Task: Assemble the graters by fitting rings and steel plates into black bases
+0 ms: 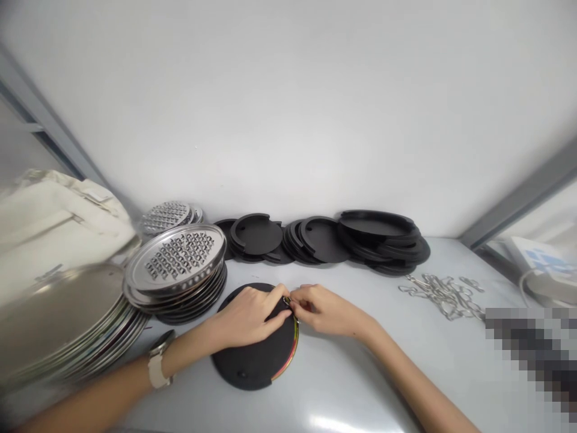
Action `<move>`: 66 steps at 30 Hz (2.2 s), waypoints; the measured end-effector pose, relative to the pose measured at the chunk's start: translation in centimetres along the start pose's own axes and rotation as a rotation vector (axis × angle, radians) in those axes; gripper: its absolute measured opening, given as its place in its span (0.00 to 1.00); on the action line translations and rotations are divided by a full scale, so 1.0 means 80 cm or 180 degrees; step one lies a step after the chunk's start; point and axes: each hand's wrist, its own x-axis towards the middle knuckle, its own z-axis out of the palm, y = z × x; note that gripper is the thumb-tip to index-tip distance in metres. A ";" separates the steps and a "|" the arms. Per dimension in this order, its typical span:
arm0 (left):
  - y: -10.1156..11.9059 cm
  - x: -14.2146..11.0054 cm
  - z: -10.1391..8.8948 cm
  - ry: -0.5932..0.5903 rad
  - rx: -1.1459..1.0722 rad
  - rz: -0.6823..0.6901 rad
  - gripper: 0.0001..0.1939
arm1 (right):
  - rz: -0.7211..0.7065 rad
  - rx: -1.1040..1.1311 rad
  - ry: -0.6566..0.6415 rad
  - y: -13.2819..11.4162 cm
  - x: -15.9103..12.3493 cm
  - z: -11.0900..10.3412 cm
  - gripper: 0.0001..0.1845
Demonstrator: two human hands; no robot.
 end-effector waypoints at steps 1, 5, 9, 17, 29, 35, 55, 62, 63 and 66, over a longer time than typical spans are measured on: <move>0.000 0.000 0.000 0.0000 0.0000 -0.0002 0.09 | 0.0001 0.0003 -0.0012 0.000 0.000 0.000 0.12; -0.001 0.001 0.001 0.0009 -0.0012 -0.0003 0.09 | 0.0000 0.0030 -0.0053 0.002 0.000 0.000 0.12; -0.001 0.001 0.001 0.0013 -0.0011 0.0005 0.09 | 0.0007 0.0044 -0.0056 0.004 0.000 0.001 0.12; -0.002 -0.001 0.003 0.0044 0.0000 0.0038 0.09 | 0.0019 0.0031 -0.0004 0.003 0.000 0.001 0.12; 0.000 0.000 -0.001 0.0007 -0.0018 -0.0006 0.09 | 0.0029 0.0020 -0.0036 0.002 0.001 0.000 0.12; -0.001 0.000 0.000 0.0007 0.0014 -0.0002 0.09 | 0.0030 0.0011 0.0000 0.002 0.001 0.000 0.12; 0.000 0.000 0.001 0.0022 -0.0008 0.0004 0.09 | 0.0052 -0.0030 0.0009 0.001 0.001 0.000 0.12; 0.000 0.001 0.001 0.0000 -0.0013 0.0001 0.09 | 0.0067 -0.0028 0.0045 0.000 0.000 0.000 0.13; 0.000 0.001 0.001 0.0004 -0.0011 -0.0001 0.09 | 0.0061 -0.0035 0.0050 0.000 0.001 0.000 0.13; -0.001 0.001 0.002 0.0011 -0.0020 0.0007 0.09 | 0.0058 -0.0038 0.0041 0.002 0.001 0.001 0.13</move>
